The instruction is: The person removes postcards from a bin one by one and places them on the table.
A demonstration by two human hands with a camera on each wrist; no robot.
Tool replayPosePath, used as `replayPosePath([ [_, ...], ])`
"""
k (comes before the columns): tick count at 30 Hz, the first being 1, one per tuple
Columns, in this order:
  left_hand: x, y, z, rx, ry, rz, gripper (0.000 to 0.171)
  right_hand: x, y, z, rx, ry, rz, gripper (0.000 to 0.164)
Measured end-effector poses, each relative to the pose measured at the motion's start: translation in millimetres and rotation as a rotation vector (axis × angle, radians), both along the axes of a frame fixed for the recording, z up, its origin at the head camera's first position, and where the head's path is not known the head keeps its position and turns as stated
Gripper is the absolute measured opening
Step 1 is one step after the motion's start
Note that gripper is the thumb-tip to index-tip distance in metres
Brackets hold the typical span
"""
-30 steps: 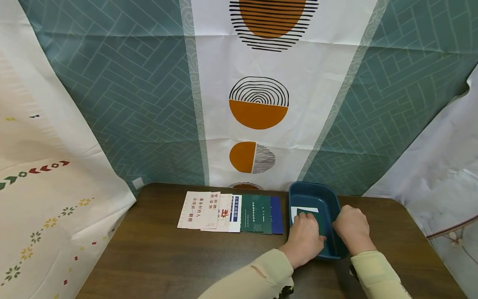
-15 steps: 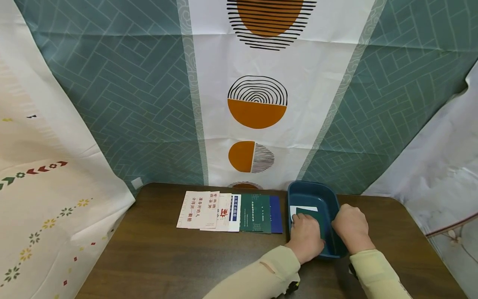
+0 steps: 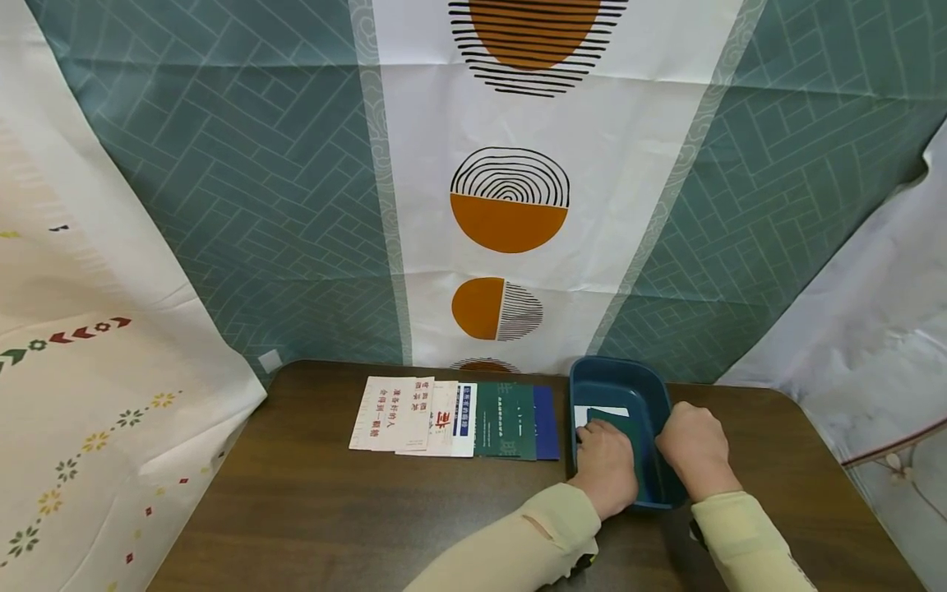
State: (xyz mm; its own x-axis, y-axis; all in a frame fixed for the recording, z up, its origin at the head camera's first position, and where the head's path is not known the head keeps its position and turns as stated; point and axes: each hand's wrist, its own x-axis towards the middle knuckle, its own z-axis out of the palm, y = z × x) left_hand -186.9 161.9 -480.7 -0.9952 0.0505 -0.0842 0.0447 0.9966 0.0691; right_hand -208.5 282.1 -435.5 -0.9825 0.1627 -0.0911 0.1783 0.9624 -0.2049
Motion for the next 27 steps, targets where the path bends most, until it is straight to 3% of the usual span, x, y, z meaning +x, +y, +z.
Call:
replayPosePath([
  [5,0.7,2,1.3,-0.005,0.076,0.041,0.101,-0.9,1,-0.2,0.007,-0.008,-0.001,0.029],
  [12,1.1,0,1.9,-0.054,0.101,0.007,0.097,-1.0,1,-0.7,0.012,-0.003,0.006,0.027],
  [17,1.4,-1,2.5,-0.114,0.170,-0.026,0.095,-1.0,2,-0.8,0.010,-0.005,0.005,0.026],
  [22,2.2,-6,5.7,-0.159,0.279,-0.074,0.062,0.2,2,0.5,0.010,-0.005,0.020,0.023],
  [25,2.1,-10,5.4,-0.119,0.343,-0.102,0.040,1.2,2,1.3,0.002,-0.008,0.025,0.022],
  [27,2.0,-14,6.7,-0.071,0.342,-0.135,0.037,1.3,2,1.6,-0.003,-0.012,0.025,0.021],
])
